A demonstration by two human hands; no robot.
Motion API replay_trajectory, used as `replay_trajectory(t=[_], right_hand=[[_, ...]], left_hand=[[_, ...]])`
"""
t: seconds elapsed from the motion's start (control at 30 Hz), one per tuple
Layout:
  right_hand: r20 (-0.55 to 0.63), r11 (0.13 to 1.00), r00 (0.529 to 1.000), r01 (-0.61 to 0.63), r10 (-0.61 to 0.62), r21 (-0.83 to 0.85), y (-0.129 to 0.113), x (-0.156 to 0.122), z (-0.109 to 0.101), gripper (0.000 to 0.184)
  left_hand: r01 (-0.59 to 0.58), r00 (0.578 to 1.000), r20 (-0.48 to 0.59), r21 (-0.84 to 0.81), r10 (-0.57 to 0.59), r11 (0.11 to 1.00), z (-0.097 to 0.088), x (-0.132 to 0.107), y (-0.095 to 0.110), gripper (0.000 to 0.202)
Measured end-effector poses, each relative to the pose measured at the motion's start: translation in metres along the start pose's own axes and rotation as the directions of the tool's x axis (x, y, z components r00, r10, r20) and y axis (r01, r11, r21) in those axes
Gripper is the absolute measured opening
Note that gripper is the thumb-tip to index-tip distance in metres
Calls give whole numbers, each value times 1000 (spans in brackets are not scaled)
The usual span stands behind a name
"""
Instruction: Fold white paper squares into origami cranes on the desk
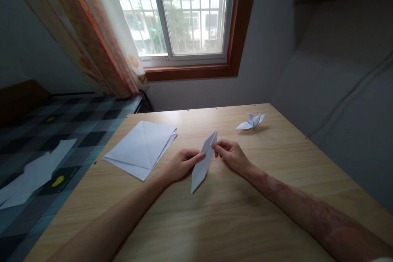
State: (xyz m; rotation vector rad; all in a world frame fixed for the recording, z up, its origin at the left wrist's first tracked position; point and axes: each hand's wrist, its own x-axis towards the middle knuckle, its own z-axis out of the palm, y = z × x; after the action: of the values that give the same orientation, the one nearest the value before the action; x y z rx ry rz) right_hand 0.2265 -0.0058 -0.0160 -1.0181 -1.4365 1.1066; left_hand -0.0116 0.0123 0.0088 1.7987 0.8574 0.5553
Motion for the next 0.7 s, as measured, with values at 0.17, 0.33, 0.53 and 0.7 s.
replay_trajectory(t=[0.17, 0.33, 0.53, 0.7], right_hand=[[-45, 1000, 999, -4, 4, 0, 1, 1, 0, 45], [-83, 999, 996, -3, 7, 49, 3, 1, 0, 41], [-39, 998, 999, -6, 8, 55, 2, 0, 0, 41], [-17, 999, 1000, -9, 9, 43, 5, -2, 0, 39]], left_hand=[[-18, 1000, -1, -96, 18, 995, 2, 0, 0, 53], [-84, 995, -50, -77, 81, 993, 1, 1, 3, 47], [-152, 987, -53, 9, 152, 988, -2, 0, 9, 46], [-154, 987, -29, 47, 156, 987, -3, 0, 11, 49]])
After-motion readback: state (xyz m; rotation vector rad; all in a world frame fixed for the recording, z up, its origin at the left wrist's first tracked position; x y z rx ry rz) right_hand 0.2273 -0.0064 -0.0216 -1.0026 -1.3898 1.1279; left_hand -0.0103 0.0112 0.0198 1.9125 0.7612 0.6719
